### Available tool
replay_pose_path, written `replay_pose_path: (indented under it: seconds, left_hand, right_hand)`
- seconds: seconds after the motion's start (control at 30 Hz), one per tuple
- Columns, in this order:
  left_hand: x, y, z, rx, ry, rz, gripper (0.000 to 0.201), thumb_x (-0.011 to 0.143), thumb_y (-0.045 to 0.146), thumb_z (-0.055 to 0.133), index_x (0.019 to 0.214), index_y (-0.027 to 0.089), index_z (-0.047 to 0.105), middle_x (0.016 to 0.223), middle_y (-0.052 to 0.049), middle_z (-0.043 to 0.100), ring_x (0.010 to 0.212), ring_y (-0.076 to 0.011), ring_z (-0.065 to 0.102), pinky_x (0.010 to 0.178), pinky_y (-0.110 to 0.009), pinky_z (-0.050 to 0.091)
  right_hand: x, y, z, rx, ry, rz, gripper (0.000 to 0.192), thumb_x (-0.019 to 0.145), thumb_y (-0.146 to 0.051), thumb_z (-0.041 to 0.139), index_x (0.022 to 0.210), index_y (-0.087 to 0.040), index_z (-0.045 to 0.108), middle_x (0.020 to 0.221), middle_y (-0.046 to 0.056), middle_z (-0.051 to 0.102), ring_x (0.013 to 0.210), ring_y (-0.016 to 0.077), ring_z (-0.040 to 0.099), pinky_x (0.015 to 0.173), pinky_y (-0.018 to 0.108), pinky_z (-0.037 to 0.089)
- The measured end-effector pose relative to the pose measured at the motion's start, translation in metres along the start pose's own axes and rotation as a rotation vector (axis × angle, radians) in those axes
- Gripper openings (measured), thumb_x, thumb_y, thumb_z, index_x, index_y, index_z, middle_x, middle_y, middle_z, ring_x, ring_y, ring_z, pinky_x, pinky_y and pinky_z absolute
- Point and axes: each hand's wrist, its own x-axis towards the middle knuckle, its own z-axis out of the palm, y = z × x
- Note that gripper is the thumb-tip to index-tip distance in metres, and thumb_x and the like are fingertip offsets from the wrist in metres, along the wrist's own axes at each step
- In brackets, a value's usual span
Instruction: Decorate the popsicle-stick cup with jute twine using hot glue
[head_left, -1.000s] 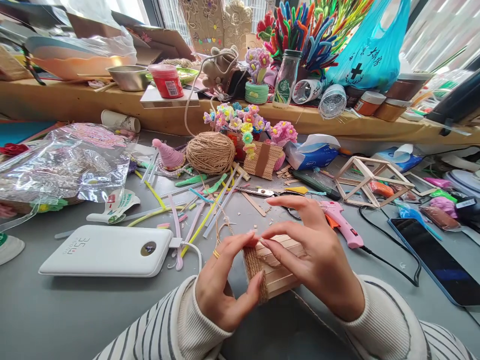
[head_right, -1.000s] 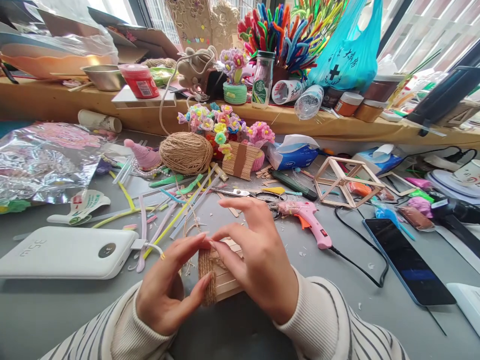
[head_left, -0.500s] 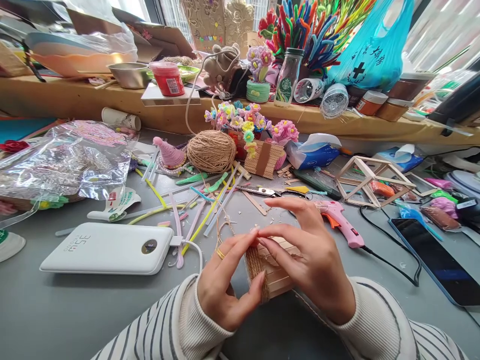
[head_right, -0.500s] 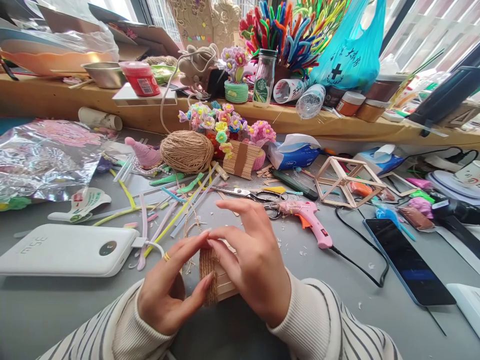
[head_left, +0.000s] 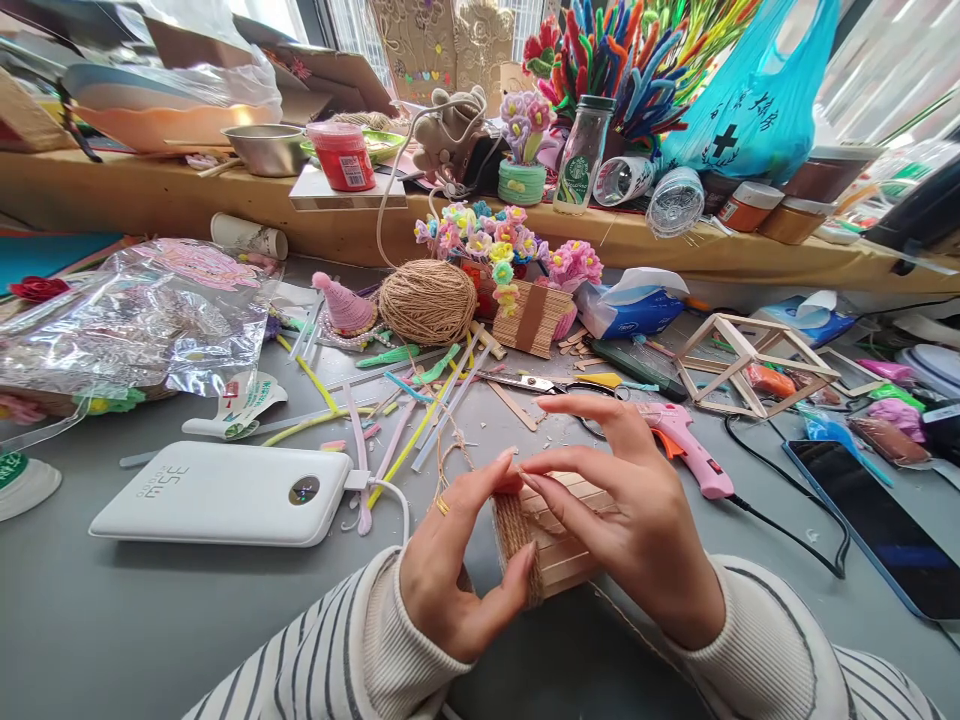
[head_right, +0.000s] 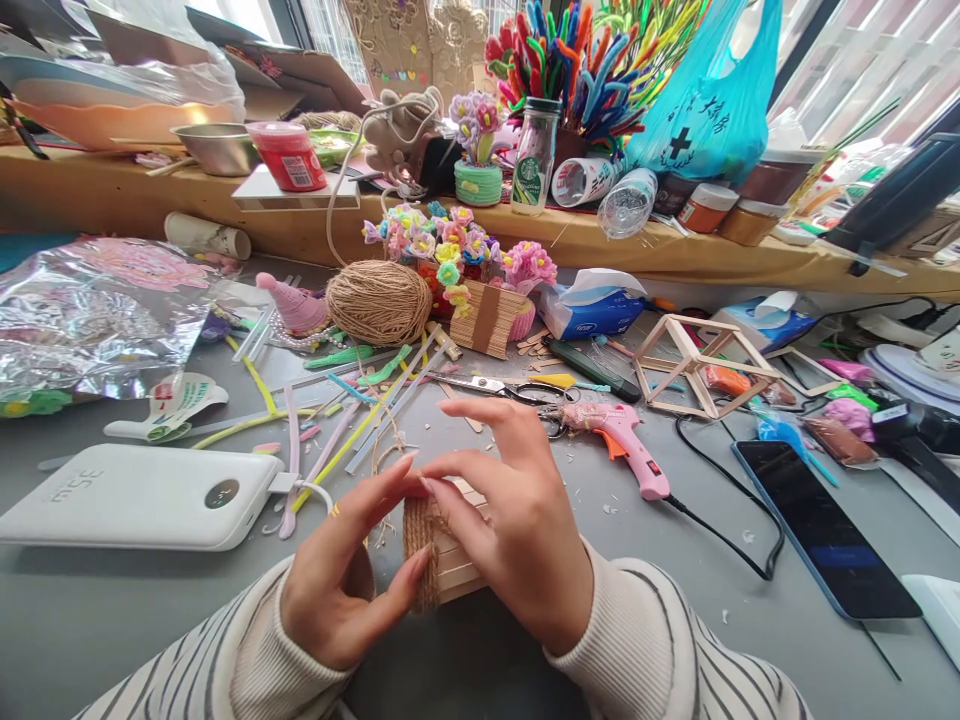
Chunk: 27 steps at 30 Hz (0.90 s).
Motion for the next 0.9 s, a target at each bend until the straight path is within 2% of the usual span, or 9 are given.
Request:
replay_pose_path:
  seconds: [0.13,0.37,0.67,0.9]
  left_hand:
    - [-0.0002,-0.0006,-0.0005,-0.022,-0.01,0.001,0.063,0.073,0.009,0.057,0.133,0.018,0.038,0.108,-0.009,0.062,0.099,-0.0174,0.06,0.089,-0.028,0.051]
    - [0.0051,0.0034,-0.0029,0.019,-0.023,0.066,0.06,0.073,0.008,0.056,0.13,0.017,0.042,0.109,-0.011,0.062,0.101,-0.0189,0.06,0.086,-0.029,0.052]
    - [0.0046,0.0027,-0.0039,0.034,-0.032,0.084,0.06,0.074,0.008,0.056,0.131,0.017,0.042,0.111,-0.011,0.062,0.101,-0.0187,0.06,0.087,-0.029,0.052]
    - [0.0051,0.0026,-0.0036,0.029,-0.032,0.089,0.06,0.073,0.008,0.056,0.131,0.015,0.042,0.11,-0.011,0.061,0.1,-0.0176,0.059,0.088,-0.027,0.051]
  right_hand:
    - [0.0003,0.0007,-0.0021,0.016,-0.006,0.008,0.011,0.081,-0.019,0.058,0.083,-0.024,0.067,0.115,0.006,0.057,0.109,0.0192,0.051,0.093,0.037,0.043]
    - [0.0014,0.0038,-0.0033,0.191,-0.091,0.203,0.006,0.078,-0.025,0.063,0.079,-0.027,0.068,0.114,0.004,0.058,0.11,0.0192,0.052,0.094,0.038,0.044]
    - [0.0016,0.004,-0.0016,0.213,-0.075,0.234,0.007,0.078,-0.025,0.062,0.08,-0.027,0.069,0.114,0.004,0.058,0.111,0.0209,0.053,0.094,0.04,0.044]
    - [0.001,0.004,-0.0008,0.194,-0.076,0.257,0.007,0.079,-0.025,0.062,0.08,-0.027,0.069,0.115,0.003,0.057,0.112,0.0188,0.051,0.096,0.038,0.041]
